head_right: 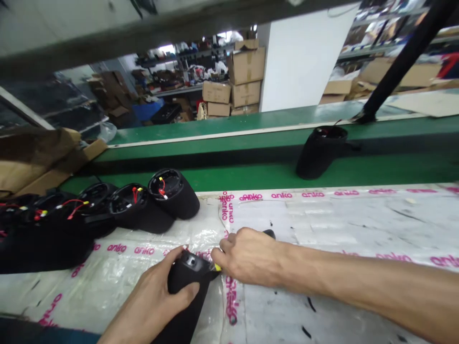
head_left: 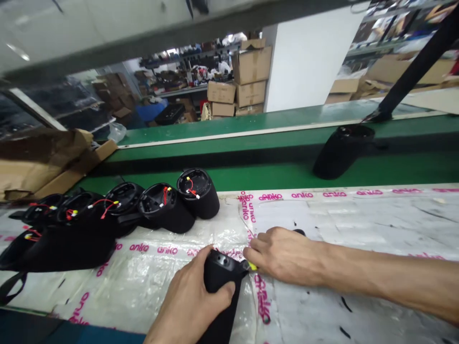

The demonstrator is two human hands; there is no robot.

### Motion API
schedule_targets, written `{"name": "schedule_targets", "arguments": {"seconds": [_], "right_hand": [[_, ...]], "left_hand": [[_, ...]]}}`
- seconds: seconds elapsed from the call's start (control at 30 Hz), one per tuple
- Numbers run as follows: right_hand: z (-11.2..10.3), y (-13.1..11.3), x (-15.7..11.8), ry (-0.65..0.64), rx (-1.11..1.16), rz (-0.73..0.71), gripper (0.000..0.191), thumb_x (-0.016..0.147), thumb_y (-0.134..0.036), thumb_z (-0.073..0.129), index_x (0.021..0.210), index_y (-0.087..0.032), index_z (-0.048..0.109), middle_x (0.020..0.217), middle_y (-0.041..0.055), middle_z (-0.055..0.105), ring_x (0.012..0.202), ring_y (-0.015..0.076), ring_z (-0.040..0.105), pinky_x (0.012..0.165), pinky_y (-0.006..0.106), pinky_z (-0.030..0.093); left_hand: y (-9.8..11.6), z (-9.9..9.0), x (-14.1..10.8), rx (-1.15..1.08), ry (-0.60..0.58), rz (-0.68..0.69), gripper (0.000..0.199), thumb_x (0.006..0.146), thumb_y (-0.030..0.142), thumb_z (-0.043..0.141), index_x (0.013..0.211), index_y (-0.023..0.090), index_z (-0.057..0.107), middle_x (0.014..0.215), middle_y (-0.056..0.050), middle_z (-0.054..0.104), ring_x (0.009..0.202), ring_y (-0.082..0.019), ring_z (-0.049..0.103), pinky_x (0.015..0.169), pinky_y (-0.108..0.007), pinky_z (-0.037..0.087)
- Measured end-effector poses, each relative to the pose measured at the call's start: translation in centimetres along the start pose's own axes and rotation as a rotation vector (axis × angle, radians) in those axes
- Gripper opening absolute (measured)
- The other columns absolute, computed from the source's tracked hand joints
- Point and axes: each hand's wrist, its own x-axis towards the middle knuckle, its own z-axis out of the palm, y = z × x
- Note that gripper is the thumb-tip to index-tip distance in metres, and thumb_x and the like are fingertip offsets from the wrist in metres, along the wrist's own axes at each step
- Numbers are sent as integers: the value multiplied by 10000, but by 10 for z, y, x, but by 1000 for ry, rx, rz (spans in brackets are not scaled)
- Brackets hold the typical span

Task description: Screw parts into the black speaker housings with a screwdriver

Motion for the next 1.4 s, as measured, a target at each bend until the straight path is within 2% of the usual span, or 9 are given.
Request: {"name": "schedule_targets", "arguments": {"seconds": [0.17, 0.3, 0.47, 0.63, 0.87, 0.97, 1.2, 1.27, 1.4], "right_hand": [[-8, 2, -13, 265, 389, 344, 226, 1067, -378, 390, 1029, -200, 523, 811, 7, 624, 666, 180, 579, 600, 306, 369], [-10, -8, -21, 247, 521, 460, 299, 1065, -463, 351, 1147, -242, 534, 823, 20, 636, 718, 217, 606, 636, 320, 403], [-8, -23, -14, 192, 748, 616, 396, 1037, -555, 360, 1354, -325, 423, 869, 32, 630, 875, 258, 635, 706, 355, 464], [4, -23, -8, 157, 801, 583, 303, 1048, -445, 381, 1219, -236, 519, 887, 52, 645, 877, 255, 632, 750, 365, 458], [10, -20, -15, 157, 888, 526, 248, 1043, -410, 423, 1105, -232, 583, 905, 40, 643, 888, 236, 614, 769, 358, 458], [3, -18, -12, 179, 938, 505, 229, 1042, -414, 434, 1105, -258, 590, 921, 22, 643, 897, 224, 606, 774, 354, 461], [-20, -8, 2, 379, 885, 377, 199, 1041, -433, 467, 1136, -298, 577, 1047, -16, 632, 943, 189, 582, 848, 334, 422], [-25, -3, 9, 404, 845, 317, 191, 1047, -405, 460, 1128, -278, 578, 1021, -10, 628, 893, 181, 584, 823, 329, 423], [-28, 3, 17, 382, 822, 268, 182, 1057, -374, 442, 1141, -280, 573, 1048, -10, 636, 938, 182, 591, 842, 331, 423]], "left_hand": [[-6, 1, -6, -109, 19, 8, 702, 796, 448, 601, 1420, 177, 427, 1324, -137, 606, 1259, -345, 534, 1045, -513, 415], [8, 5, -11, -62, 136, 16, 673, 770, 418, 628, 1379, 176, 475, 1295, -129, 633, 1232, -338, 562, 1033, -488, 428], [39, 19, -12, 386, 290, 29, 754, 827, 474, 537, 1477, 131, 367, 1401, -193, 533, 1163, -410, 588, 871, -529, 513], [29, 21, -9, 274, 200, 135, 822, 806, 535, 562, 1475, 92, 382, 1429, -195, 518, 1323, -394, 464, 1045, -553, 424], [-2, 2, 1, -216, -81, 126, 601, 814, 433, 641, 1379, 268, 517, 1420, -54, 558, 1320, -272, 501, 1130, -452, 381], [3, 6, 0, -317, -25, 112, 599, 776, 394, 668, 1341, 252, 530, 1352, -69, 601, 1252, -276, 553, 1078, -446, 436], [21, 17, -10, -127, 513, 178, 896, 577, 318, 742, 1392, 177, 397, 1366, -130, 442, 1293, -315, 457, 1090, -486, 399], [16, 16, -9, -247, 503, 228, 852, 619, 363, 729, 1376, 184, 383, 1379, -133, 438, 1327, -317, 428, 1115, -476, 371], [-1, 9, -2, -788, 193, 297, 853, 703, 514, 711, 1390, 216, 304, 1399, -116, 513, 1323, -310, 472, 1082, -421, 418]]}}
